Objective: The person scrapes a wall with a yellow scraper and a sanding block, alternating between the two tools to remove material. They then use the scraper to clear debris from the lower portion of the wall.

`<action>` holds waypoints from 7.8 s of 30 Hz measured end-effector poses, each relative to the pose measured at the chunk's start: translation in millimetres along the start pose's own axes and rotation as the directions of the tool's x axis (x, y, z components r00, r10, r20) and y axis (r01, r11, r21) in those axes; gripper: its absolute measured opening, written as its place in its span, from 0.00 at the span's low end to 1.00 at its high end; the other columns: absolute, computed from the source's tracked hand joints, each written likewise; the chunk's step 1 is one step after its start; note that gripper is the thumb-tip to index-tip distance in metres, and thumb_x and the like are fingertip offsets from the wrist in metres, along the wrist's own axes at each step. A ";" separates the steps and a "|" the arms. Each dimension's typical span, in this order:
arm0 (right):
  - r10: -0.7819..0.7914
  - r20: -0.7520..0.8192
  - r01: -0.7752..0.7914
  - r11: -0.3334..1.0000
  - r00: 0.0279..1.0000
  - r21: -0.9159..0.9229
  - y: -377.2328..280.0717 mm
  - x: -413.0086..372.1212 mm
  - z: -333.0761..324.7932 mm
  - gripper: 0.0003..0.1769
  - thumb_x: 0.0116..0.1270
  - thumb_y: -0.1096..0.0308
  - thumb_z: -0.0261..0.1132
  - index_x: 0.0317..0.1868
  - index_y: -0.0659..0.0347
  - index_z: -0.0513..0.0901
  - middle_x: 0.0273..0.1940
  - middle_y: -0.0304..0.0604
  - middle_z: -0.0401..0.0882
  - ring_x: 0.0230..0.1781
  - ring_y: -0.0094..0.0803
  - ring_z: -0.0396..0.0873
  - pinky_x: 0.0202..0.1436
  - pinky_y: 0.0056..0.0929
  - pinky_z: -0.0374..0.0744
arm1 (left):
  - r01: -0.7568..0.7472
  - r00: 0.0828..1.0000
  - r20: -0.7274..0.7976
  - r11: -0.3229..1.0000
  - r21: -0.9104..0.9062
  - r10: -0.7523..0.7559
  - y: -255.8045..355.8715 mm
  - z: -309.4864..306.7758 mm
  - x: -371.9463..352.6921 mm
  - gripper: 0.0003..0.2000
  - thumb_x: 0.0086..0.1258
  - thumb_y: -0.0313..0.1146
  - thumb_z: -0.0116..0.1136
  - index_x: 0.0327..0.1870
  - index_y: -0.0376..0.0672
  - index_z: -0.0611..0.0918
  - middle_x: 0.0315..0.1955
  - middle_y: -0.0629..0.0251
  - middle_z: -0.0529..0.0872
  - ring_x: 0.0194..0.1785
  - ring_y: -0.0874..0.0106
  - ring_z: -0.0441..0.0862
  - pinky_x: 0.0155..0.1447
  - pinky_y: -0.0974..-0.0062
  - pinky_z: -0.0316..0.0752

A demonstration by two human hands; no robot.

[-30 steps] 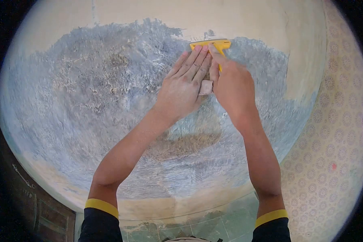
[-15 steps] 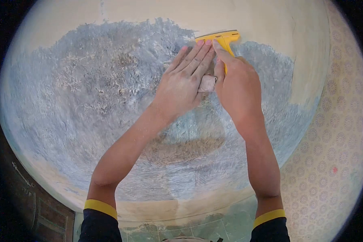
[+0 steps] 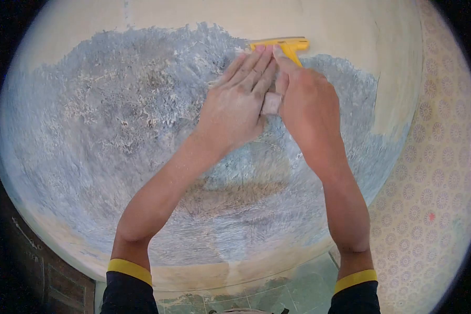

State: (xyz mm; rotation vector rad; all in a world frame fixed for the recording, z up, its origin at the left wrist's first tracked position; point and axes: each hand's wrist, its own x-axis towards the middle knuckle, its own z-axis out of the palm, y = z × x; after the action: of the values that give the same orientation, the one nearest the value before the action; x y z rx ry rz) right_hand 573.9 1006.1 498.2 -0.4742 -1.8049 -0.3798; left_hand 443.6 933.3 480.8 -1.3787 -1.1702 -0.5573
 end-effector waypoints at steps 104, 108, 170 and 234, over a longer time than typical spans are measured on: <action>-0.094 0.035 0.098 0.988 0.995 -0.119 3.6 12.2 2.4 0.30 0.65 0.70 0.64 0.70 0.60 0.75 0.31 0.53 0.85 0.36 0.48 0.87 0.38 0.44 0.85 | -0.022 0.999 0.025 0.999 0.028 0.021 -5.0 -0.8 11.9 0.23 0.51 0.28 0.66 0.51 0.33 0.85 0.71 0.47 0.74 0.77 0.60 0.68 0.84 0.61 0.54; -0.146 0.073 0.155 0.979 0.987 -0.133 -1.0 -5.8 -1.6 0.30 0.65 0.71 0.63 0.70 0.60 0.75 0.32 0.54 0.86 0.35 0.49 0.87 0.39 0.45 0.85 | -0.008 0.999 0.047 1.000 -0.016 0.009 1.8 -2.6 -4.4 0.26 0.51 0.31 0.66 0.55 0.32 0.84 0.72 0.48 0.73 0.77 0.61 0.68 0.84 0.61 0.53; -0.097 0.088 0.110 0.980 0.991 -0.166 31.2 -8.3 0.3 0.23 0.72 0.67 0.58 0.65 0.63 0.78 0.34 0.55 0.87 0.36 0.49 0.88 0.39 0.46 0.86 | -0.003 0.997 -0.075 0.998 -0.056 -0.001 28.3 30.9 6.3 0.21 0.57 0.29 0.63 0.53 0.30 0.85 0.68 0.44 0.76 0.75 0.56 0.70 0.82 0.59 0.58; -0.436 0.058 0.431 0.845 0.898 -0.316 60.5 20.3 8.3 0.36 0.69 0.64 0.63 0.77 0.33 0.68 0.34 0.49 0.77 0.24 0.39 0.85 0.26 0.37 0.84 | 0.137 0.982 -0.122 0.989 -0.046 -0.142 35.0 23.2 6.6 0.13 0.68 0.31 0.56 0.44 0.28 0.80 0.63 0.36 0.79 0.76 0.48 0.68 0.81 0.58 0.58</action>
State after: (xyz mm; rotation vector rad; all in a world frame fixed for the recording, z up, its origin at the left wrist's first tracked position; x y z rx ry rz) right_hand 592.3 1064.9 516.3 -0.2753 -1.8344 -1.0045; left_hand 469.6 963.5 466.0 -1.2808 -1.1651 -0.7583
